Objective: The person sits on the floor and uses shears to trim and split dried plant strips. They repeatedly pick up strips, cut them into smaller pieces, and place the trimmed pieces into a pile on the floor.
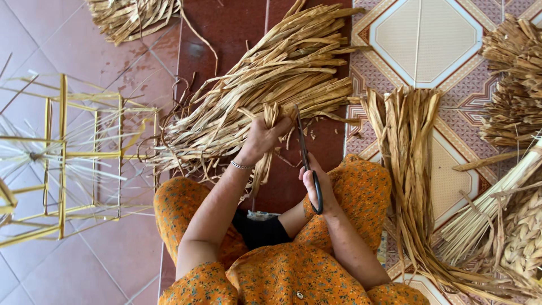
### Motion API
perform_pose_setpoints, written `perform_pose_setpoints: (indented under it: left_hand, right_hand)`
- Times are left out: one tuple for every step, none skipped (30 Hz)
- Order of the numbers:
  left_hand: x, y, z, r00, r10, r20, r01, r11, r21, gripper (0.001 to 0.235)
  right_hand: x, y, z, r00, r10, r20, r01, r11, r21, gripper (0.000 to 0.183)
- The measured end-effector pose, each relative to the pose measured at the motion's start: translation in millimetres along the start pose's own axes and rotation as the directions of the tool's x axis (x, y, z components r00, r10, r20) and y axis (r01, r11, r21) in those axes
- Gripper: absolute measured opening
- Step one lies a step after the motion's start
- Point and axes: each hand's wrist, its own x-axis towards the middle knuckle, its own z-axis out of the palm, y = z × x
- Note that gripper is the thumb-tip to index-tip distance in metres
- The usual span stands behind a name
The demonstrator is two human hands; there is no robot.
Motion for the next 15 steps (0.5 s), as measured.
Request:
perform_pose_setpoints:
  left_hand:
    - [-9.1,3.3,-1.3,1.0,0.018,0.01,-0.018,1.0,-0.018,0.017]
    - [-15.6,6.4,-1.7,0.999,0.039,0.024,-0.038,0.999,-0.038,0.017]
    - [-20.9,9.3,-2.4,0.998,0.06,0.037,-0.058,0.997,-0.057,0.018]
    - [-24.9,11.6,-3.2,0.999,0.036,0.037,-0.032,0.996,-0.087,0.019]
    - [-28.4,13.3,-3.7,0.999,0.011,0.037,-0.007,0.993,-0.117,0.02]
    - [-30.7,14.5,-4.1,0.999,-0.013,0.04,0.019,0.989,-0.147,0.021]
    - [-32.3,15.3,-3.6,0.999,-0.031,0.04,0.037,0.987,-0.157,0.019]
    - [-33.1,16.2,-3.6,0.998,-0.048,0.039,0.054,0.985,-0.164,0.018]
    - [-33.6,16.5,-3.9,0.997,-0.066,0.039,0.072,0.983,-0.172,0.017]
    - [-35.0,15.5,-4.7,0.996,-0.081,0.034,0.086,0.983,-0.164,0.017]
    - [-35.8,14.0,-5.5,0.995,-0.096,0.029,0.1,0.983,-0.156,0.017]
    - [-36.6,12.1,-6.9,0.993,-0.112,0.024,0.114,0.982,-0.147,0.016]
    - [-37.4,9.4,-6.6,0.996,-0.087,0.036,0.092,0.978,-0.187,0.016]
    - [-38.5,5.9,-5.4,0.997,-0.062,0.05,0.072,0.971,-0.227,0.015]
    - [-38.9,2.3,-4.5,0.997,-0.037,0.063,0.053,0.963,-0.266,0.015]
  right_hand:
    - [-4.2,-3.5,1.9,1.0,0.014,0.013,-0.014,1.0,0.02,0.077]
    - [-7.7,-7.2,3.2,0.999,0.026,0.021,-0.027,0.999,0.038,0.077]
    - [-10.2,-10.7,4.5,0.999,0.038,0.03,-0.04,0.998,0.055,0.077]
    - [-11.4,-13.5,5.7,0.999,0.027,0.026,-0.028,0.999,0.038,0.076]
    - [-12.0,-15.8,6.3,1.0,0.016,0.022,-0.017,1.0,0.02,0.075]
    - [-12.5,-17.6,6.4,1.0,0.005,0.017,-0.005,1.0,0.003,0.074]
    - [-13.4,-19.4,6.0,1.0,0.012,0.011,-0.011,0.999,-0.042,0.072]
    - [-13.4,-20.9,6.2,1.0,0.017,0.003,-0.016,0.996,-0.086,0.071]
    - [-13.4,-22.2,6.2,1.0,0.021,-0.005,-0.022,0.991,-0.129,0.07]
    - [-14.4,-23.0,7.1,1.0,-0.011,-0.009,0.01,0.989,-0.144,0.069]
    - [-15.5,-23.7,7.7,0.999,-0.044,-0.012,0.041,0.986,-0.159,0.067]
    - [-16.2,-24.4,9.1,0.997,-0.076,-0.014,0.072,0.982,-0.173,0.066]
    - [-16.2,-24.7,11.7,0.993,-0.111,-0.031,0.102,0.972,-0.209,0.063]
    - [-17.0,-24.8,15.1,0.988,-0.146,-0.05,0.129,0.961,-0.246,0.06]
    - [-18.0,-24.9,17.6,0.981,-0.18,-0.067,0.154,0.947,-0.283,0.058]
